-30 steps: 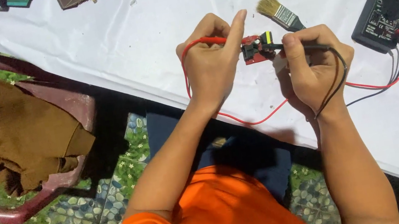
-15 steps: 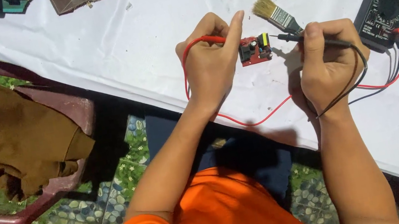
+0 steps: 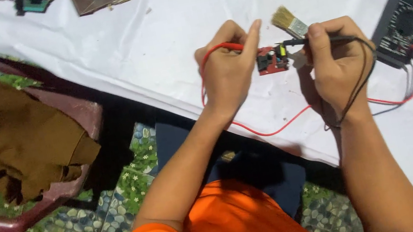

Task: Testing electronic components on a circuit board using a digital multimeter and cleaning it with a brush.

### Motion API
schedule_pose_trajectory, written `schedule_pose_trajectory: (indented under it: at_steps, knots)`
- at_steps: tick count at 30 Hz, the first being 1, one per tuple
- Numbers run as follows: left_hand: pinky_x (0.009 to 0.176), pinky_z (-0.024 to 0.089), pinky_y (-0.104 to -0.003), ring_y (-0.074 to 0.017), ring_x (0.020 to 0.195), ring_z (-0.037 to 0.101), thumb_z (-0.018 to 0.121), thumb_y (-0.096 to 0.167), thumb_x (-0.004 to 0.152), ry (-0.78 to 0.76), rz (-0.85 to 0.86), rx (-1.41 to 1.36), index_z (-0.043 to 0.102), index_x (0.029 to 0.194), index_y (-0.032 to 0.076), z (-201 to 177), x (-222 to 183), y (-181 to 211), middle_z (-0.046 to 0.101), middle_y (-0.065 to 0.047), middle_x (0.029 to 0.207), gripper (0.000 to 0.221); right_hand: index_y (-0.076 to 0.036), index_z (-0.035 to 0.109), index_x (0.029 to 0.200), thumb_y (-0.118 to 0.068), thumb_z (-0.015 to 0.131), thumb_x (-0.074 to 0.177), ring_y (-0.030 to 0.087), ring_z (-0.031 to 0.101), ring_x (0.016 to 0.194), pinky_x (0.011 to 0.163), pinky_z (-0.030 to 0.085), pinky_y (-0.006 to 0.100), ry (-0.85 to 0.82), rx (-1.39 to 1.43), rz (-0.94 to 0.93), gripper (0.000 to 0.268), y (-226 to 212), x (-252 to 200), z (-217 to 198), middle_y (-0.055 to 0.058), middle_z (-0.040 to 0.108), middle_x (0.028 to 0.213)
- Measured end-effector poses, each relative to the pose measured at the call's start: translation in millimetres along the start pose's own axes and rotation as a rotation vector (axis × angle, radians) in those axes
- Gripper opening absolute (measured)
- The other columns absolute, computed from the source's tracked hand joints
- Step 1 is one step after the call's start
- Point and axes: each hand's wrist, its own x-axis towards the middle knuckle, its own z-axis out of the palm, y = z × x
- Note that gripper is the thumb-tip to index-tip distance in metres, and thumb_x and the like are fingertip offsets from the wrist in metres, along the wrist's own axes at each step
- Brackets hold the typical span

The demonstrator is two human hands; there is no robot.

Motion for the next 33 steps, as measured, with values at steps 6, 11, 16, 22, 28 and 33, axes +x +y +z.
schedule_pose_trajectory:
  at_steps: [6,11,16,22,28,33]
  knots:
    - [0.056,0.032,-0.026,-0.0106,0.055,0.031,0.064,0.028,0.094,0.021,0.049,0.013,0.041,0.065,0.012,5,0,-6,0.035,0.006,0.053,0.040,-0.001,0.058,0.102,-0.013,0.059,0.120,0.015,0.061,0.069,0.067,0.048,0.029,-0.186,-0.013,0.087,0.022,-2,21,0,0.009,0.064,0.076]
    - [0.055,0.034,-0.026,-0.0108,0.054,0.032,0.064,0.029,0.094,0.023,0.050,0.044,0.042,0.066,0.012,5,0,-8,0.038,0.006,0.053,0.040,-0.004,0.059,0.096,-0.017,0.060,0.120,0.014,0.060,0.070,0.070,0.047,0.029,-0.240,-0.160,0.069,0.027,-4,24,-3,0.005,0.065,0.078]
    - [0.054,0.033,-0.025,-0.0093,0.053,0.034,0.064,0.027,0.094,0.025,0.055,0.025,0.042,0.065,0.012,3,0,-6,0.036,0.006,0.053,0.039,-0.002,0.057,0.097,-0.016,0.057,0.121,0.015,0.059,0.067,0.067,0.046,0.028,-0.254,-0.073,0.078,0.027,-6,23,2,0.007,0.063,0.074]
    - [0.055,0.032,-0.027,-0.0110,0.055,0.030,0.063,0.028,0.095,0.037,0.105,0.031,0.040,0.066,0.012,5,1,-7,0.034,0.005,0.054,0.040,-0.002,0.057,0.098,-0.017,0.056,0.120,0.015,0.060,0.065,0.063,0.046,0.028,-0.252,-0.167,0.047,0.027,-10,23,1,0.006,0.065,0.074]
    - [0.055,0.032,-0.027,-0.0109,0.054,0.030,0.063,0.027,0.095,0.043,0.106,0.019,0.041,0.066,0.011,5,0,-7,0.035,0.005,0.054,0.040,0.000,0.058,0.100,-0.015,0.057,0.120,0.016,0.063,0.064,0.063,0.048,0.028,-0.238,-0.181,-0.010,0.026,-11,22,3,0.008,0.067,0.074]
    - [0.055,0.031,-0.027,-0.0113,0.056,0.028,0.063,0.027,0.095,0.035,0.083,0.014,0.041,0.066,0.011,5,0,-9,0.033,0.005,0.054,0.040,0.001,0.060,0.100,-0.015,0.058,0.121,0.015,0.059,0.064,0.063,0.044,0.029,-0.228,-0.238,-0.066,0.026,-6,19,1,0.007,0.066,0.075]
